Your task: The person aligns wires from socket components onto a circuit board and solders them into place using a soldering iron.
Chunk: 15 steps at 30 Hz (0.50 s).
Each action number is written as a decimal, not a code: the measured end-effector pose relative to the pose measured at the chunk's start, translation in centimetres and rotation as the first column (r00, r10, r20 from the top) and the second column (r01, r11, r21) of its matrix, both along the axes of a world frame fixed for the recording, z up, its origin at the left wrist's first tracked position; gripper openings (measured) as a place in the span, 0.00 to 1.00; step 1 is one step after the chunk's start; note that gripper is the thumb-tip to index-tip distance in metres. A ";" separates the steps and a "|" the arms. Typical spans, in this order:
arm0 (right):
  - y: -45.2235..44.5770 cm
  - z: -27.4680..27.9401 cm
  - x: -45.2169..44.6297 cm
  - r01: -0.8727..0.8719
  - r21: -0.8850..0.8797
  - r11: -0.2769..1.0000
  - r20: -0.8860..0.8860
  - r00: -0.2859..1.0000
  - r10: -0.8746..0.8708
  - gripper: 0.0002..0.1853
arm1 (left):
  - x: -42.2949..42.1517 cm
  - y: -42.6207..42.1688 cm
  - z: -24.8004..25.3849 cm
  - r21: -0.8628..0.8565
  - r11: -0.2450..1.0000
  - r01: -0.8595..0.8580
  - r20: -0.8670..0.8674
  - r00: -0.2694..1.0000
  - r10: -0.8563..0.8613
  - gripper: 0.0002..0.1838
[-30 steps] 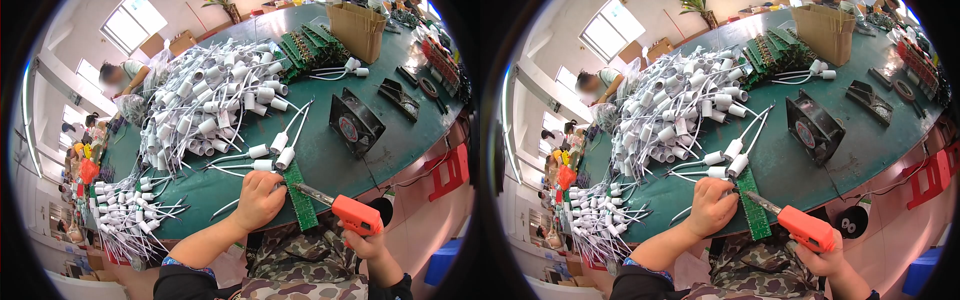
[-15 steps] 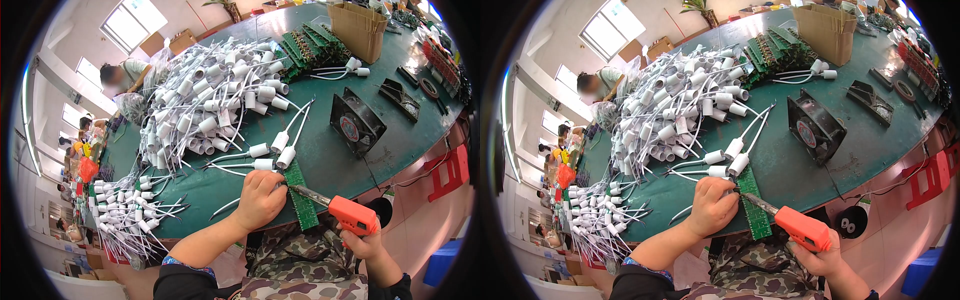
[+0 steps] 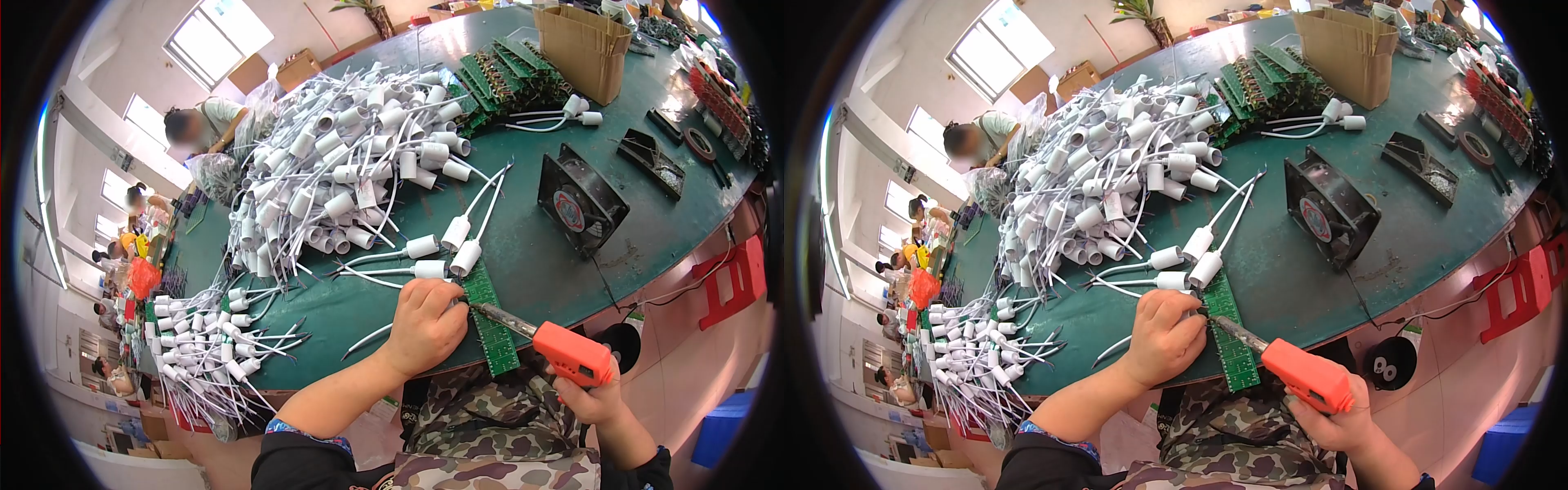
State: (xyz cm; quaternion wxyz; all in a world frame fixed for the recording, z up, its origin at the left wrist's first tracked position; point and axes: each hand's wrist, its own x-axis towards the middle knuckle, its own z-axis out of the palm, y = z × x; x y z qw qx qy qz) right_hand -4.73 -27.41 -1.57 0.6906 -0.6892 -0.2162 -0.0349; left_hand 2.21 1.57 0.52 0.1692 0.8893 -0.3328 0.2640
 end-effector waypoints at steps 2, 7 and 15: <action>-0.6 0.1 -0.3 -0.033 -0.005 0.999 -0.079 0.996 0.032 0.17 | 0.0 0.0 -0.1 0.002 1.000 -0.002 0.002 1.000 0.002 0.11; -0.4 0.4 -0.2 -0.021 -0.021 1.000 -0.057 0.998 0.019 0.16 | 0.0 0.0 0.0 0.008 1.000 -0.005 0.000 1.000 0.005 0.11; -1.6 -0.6 -1.2 0.015 0.044 0.999 -0.157 0.988 -0.008 0.23 | 0.0 0.0 0.0 -0.005 1.000 -0.003 0.003 1.000 0.004 0.11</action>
